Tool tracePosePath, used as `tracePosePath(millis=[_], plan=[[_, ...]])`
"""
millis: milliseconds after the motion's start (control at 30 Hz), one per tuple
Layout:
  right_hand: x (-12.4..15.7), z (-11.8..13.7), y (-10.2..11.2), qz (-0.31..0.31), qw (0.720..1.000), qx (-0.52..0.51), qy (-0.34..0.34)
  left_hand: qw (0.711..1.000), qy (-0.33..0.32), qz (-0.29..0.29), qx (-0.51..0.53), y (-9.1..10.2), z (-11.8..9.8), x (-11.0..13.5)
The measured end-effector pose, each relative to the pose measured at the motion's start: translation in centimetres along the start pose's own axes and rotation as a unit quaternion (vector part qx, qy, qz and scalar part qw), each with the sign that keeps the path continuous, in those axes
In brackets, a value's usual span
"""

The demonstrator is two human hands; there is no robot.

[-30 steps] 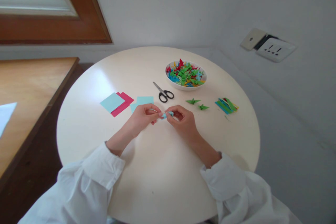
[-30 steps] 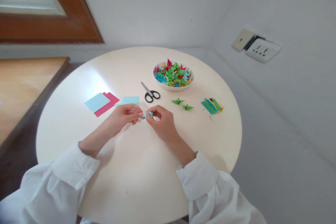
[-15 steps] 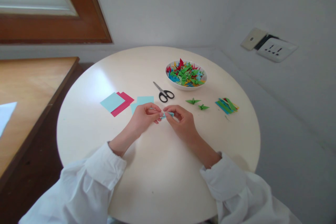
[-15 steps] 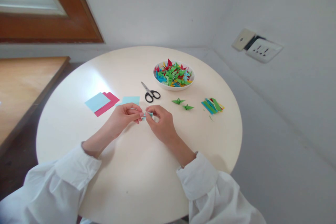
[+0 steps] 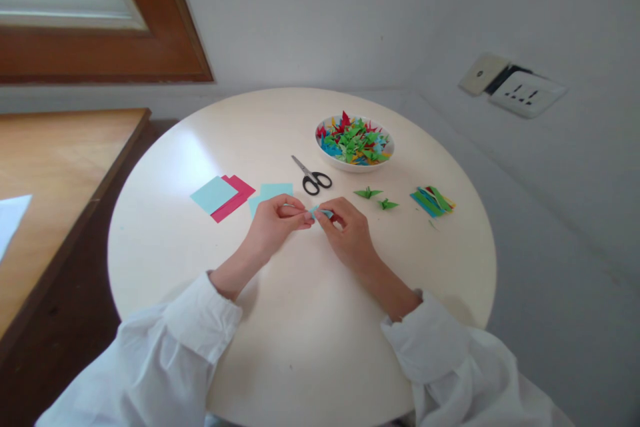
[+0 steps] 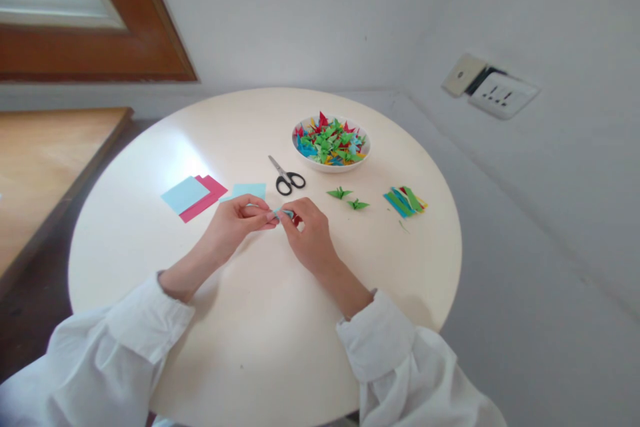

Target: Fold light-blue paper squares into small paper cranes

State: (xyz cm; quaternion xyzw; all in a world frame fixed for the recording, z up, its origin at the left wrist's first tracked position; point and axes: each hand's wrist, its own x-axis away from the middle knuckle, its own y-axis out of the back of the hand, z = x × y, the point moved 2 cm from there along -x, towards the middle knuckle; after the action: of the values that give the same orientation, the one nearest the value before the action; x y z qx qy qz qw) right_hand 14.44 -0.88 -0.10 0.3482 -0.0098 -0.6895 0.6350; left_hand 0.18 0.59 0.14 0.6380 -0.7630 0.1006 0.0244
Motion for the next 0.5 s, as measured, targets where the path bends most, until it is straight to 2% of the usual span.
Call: tracePosePath(millis=[167,500], plan=[[0.03,0.07,-0.1,-0.001,1.0,-0.01,0.012,1.0,-0.006,0.003,0.005,-0.03,0.16,-0.08],[-0.07,0.08,-0.16,-0.001,1.0,0.008,0.001,0.999,-0.015,-0.03,-0.006,-0.35,0.18,0.07]])
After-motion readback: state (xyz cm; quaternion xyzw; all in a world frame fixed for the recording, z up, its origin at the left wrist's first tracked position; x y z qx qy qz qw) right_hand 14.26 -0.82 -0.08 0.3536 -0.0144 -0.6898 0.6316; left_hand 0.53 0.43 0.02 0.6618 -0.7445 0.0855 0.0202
